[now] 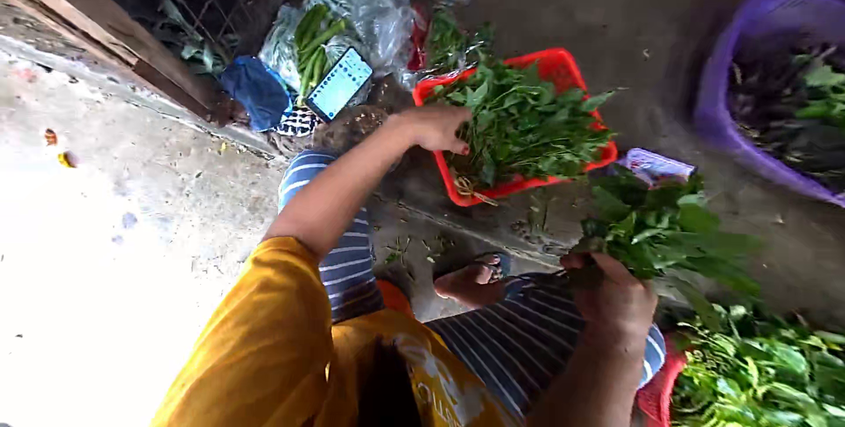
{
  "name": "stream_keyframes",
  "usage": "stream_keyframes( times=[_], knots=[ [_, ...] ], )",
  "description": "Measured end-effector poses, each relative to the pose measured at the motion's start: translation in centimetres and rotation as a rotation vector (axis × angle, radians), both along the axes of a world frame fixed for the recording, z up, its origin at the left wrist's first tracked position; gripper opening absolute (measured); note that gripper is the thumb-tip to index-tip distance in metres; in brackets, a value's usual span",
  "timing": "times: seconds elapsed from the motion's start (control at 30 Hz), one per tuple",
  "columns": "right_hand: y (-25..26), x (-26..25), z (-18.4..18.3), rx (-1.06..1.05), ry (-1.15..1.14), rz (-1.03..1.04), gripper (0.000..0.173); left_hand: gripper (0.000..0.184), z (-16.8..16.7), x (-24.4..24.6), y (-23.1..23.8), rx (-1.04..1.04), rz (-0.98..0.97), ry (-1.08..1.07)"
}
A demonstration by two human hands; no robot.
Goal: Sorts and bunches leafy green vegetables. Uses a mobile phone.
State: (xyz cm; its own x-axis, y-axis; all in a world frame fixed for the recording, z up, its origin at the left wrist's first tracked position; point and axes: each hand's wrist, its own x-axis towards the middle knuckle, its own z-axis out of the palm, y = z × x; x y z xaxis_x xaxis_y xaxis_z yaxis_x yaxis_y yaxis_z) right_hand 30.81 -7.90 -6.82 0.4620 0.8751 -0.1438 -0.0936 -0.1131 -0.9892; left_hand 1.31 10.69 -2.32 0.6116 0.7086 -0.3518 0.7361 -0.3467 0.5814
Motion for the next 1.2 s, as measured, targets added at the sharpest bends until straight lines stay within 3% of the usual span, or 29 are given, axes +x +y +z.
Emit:
stream_keyframes(
  times=[0.17,0.3,0.4,0.57,0.87,1.03,1.2],
  knots=[
    [1.2,-1.7,0.4,-0.008,-0.015,0.045,0.02,0.06,-0.2,-11.2,2.4,0.039,0.355,0.062],
    [1.8,-2.2,0.1,0.024,-0.007,0.092,0.019,0.053,-4.8,-21.0,3.9,0.024,0.714,0.002],
    [2.1,-3.0,0.4,0.046,-0.006,0.106,0.02,0.054,-8.8,-24.8,2.9,-0.071,0.893,-0.025],
    [2.6,-4.3,0.1,0.025,0.008,0.129,0.02,0.061,-10.8,-24.5,1.6,-0.288,0.985,-0.073],
    [3.0,-4.6,-0.2,0.022,0.009,0.14,0.017,0.057,-12.1,-22.2,3.7,-0.194,0.809,0.119],
    [2.7,-4.3,0.3,0.028,0.005,0.117,0.018,0.073,-10.3,-21.9,3.9,-0.135,0.817,0.217],
    [2.4,-4.6,1.3,0.024,0.002,0.064,0.02,0.075,-6.9,-20.8,4.5,-0.014,0.779,0.089]
  ],
)
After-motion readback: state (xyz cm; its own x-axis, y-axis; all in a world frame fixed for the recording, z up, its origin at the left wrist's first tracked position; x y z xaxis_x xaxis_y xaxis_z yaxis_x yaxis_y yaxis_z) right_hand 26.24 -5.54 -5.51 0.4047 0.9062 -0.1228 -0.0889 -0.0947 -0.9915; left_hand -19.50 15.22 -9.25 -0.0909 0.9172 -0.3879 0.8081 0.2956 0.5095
